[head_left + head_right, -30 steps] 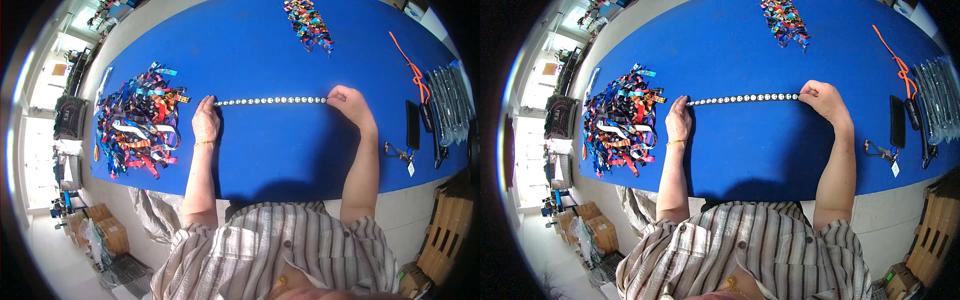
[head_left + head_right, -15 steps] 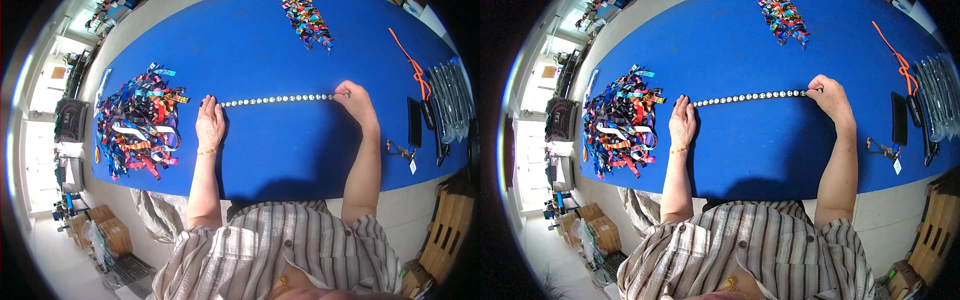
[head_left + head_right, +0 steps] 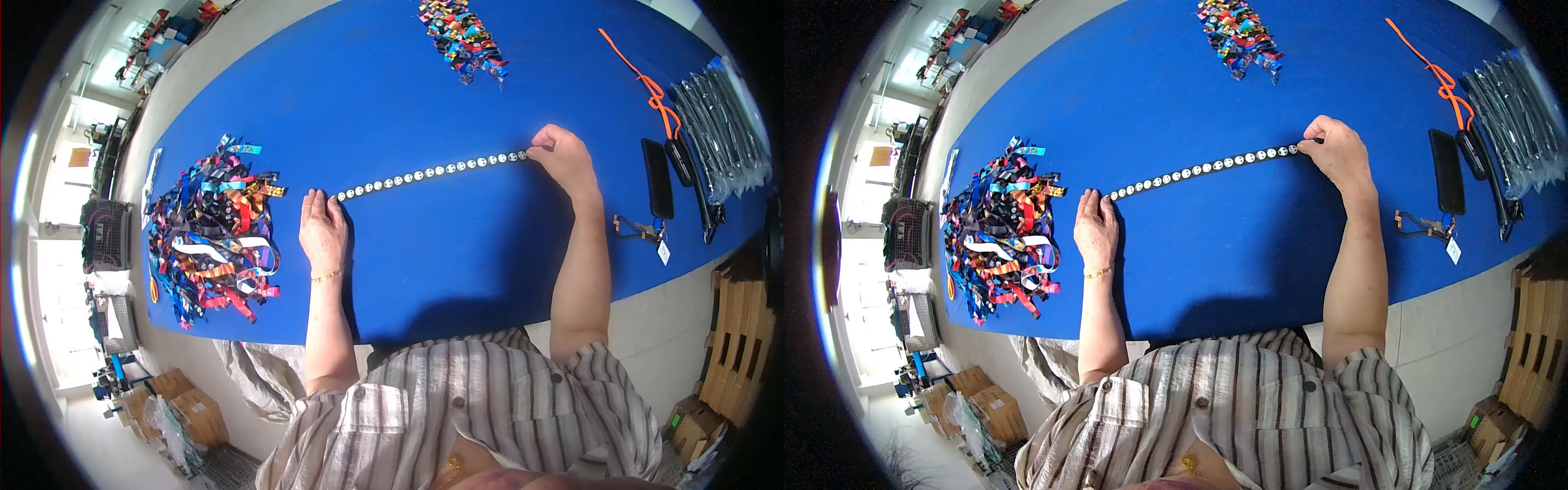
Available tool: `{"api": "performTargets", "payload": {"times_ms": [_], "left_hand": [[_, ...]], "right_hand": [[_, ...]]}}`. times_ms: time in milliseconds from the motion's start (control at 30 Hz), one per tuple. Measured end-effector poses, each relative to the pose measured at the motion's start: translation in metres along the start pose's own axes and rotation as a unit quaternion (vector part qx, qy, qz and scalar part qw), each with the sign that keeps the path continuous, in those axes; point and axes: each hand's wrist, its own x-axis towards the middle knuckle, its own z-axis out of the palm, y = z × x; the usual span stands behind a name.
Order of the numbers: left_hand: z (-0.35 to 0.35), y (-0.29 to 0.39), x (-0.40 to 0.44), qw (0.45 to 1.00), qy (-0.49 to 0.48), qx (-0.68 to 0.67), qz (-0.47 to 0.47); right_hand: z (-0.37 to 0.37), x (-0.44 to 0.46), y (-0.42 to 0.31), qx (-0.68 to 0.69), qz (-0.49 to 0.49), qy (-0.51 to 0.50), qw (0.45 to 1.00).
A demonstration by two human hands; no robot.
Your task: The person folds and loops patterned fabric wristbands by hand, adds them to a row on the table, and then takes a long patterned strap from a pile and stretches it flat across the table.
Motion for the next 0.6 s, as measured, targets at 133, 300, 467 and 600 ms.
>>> {"api": "performTargets", "payload": {"times_ms": [133,300,467,600], "left_hand": [[-0.003,0.005,-0.001,1.000,-0.006,-0.002,-0.010],[0.005,-0.013,-0.001,0.999,0.005,-0.019,-0.030],[0.005,-0.017,-0.001,0.998,0.020,-0.056,-0.035],[-0.004,-0.005,0.000,0.998,0.034,-0.015,-0.048]], "right_hand": [[-0.004,-0.001,-0.001,-0.017,-0.002,0.009,1.000],[-0.004,-0.002,0.003,-0.024,-0.009,0.045,0.999],[-0.003,-0.002,0.003,-0.035,-0.004,0.047,0.998],[-0.009,-0.004,-0.004,-0.042,0.034,0.029,0.998]]}}
